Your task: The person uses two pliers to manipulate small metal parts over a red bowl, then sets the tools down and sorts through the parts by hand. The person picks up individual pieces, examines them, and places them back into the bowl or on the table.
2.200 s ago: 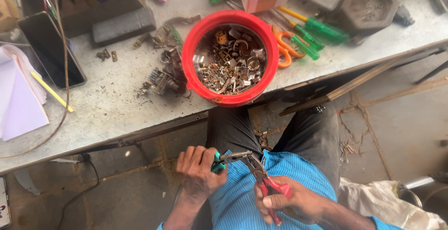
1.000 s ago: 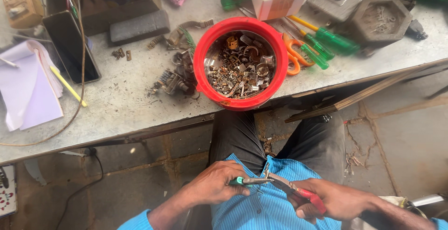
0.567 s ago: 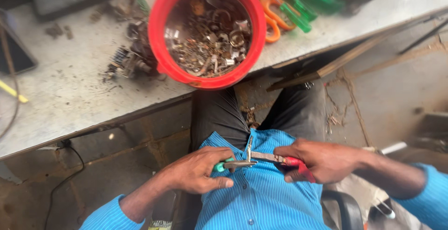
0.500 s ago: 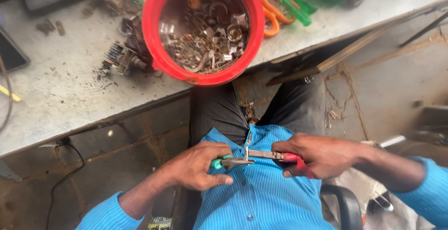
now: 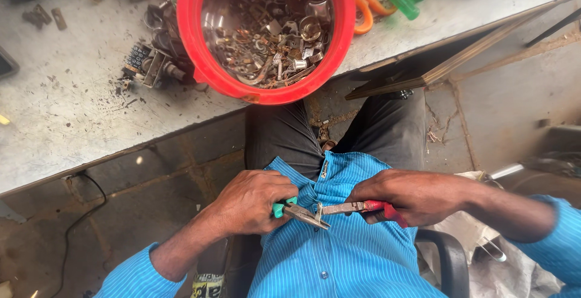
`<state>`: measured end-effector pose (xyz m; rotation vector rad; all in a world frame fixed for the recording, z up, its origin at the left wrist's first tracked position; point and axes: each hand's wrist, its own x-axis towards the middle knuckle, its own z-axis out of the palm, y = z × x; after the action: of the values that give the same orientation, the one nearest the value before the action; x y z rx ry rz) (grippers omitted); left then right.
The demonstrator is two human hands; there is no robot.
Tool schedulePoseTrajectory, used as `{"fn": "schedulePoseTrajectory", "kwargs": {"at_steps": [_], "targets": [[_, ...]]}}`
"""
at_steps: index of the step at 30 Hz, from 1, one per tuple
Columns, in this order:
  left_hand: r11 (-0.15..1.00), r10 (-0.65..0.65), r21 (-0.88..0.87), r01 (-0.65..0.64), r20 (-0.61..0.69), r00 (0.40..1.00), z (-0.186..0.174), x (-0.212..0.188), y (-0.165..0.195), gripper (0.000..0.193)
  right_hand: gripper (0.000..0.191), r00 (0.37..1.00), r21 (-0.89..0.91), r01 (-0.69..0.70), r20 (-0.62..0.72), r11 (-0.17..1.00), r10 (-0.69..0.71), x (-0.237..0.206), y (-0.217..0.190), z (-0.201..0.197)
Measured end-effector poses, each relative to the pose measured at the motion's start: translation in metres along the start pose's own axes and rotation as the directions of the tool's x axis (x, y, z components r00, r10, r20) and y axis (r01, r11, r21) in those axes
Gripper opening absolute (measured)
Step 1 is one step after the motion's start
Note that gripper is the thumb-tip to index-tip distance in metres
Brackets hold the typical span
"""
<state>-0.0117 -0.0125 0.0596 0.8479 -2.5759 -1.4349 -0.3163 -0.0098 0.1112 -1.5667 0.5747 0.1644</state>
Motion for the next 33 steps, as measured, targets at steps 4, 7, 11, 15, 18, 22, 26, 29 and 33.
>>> {"fn": "schedulePoseTrajectory", "kwargs": {"at_steps": [4, 7, 11, 15, 18, 22, 26, 29, 33], "targets": [[0.999, 0.047, 0.003, -0.046, -0.021, 0.999, 0.001, -0.001, -0.004, 0.025, 0.030, 0.998, 0.050, 0.059, 0.029, 0.997, -0.060, 0.003, 0.000, 0.002], [0.994, 0.103, 0.023, -0.102, -0.038, 0.994, 0.001, -0.002, -0.008, 0.027, 0.037, 0.996, 0.136, -0.010, 0.092, 0.991, -0.003, 0.007, 0.001, 0.004], [0.992, 0.121, 0.048, -0.120, -0.020, 0.993, 0.002, -0.002, -0.011, 0.027, 0.039, 0.990, 0.156, -0.064, 0.137, 0.986, 0.043, 0.008, 0.005, 0.009], [0.991, 0.124, 0.053, -0.121, -0.046, 0.991, 0.001, -0.003, -0.011, 0.024, 0.056, 0.991, 0.258, 0.039, 0.111, 0.965, -0.070, 0.008, 0.014, 0.015], [0.990, 0.133, 0.059, -0.129, -0.060, 0.989, -0.001, -0.005, -0.010, 0.024, 0.079, 0.990, 0.298, 0.064, 0.098, 0.953, -0.097, 0.009, 0.021, 0.023], [0.992, 0.119, 0.048, -0.116, -0.076, 0.990, -0.008, -0.011, -0.009, 0.024, 0.109, 0.984, 0.431, 0.107, 0.085, 0.896, -0.158, 0.009, 0.025, 0.027], [0.994, 0.102, 0.056, -0.098, -0.065, 0.993, -0.014, -0.015, -0.006, 0.027, 0.101, 0.981, 0.458, 0.139, 0.059, 0.878, -0.186, 0.012, 0.018, 0.027], [0.994, 0.109, 0.004, -0.109, -0.096, 0.989, -0.018, -0.019, -0.005, 0.026, 0.080, 0.995, 0.488, 0.086, 0.008, 0.869, -0.103, 0.014, 0.011, 0.028], [0.998, 0.057, -0.020, -0.058, -0.054, 0.997, -0.013, -0.023, -0.003, 0.027, 0.052, 0.996, 0.471, 0.091, -0.027, 0.877, -0.088, 0.018, 0.010, 0.030]]}}
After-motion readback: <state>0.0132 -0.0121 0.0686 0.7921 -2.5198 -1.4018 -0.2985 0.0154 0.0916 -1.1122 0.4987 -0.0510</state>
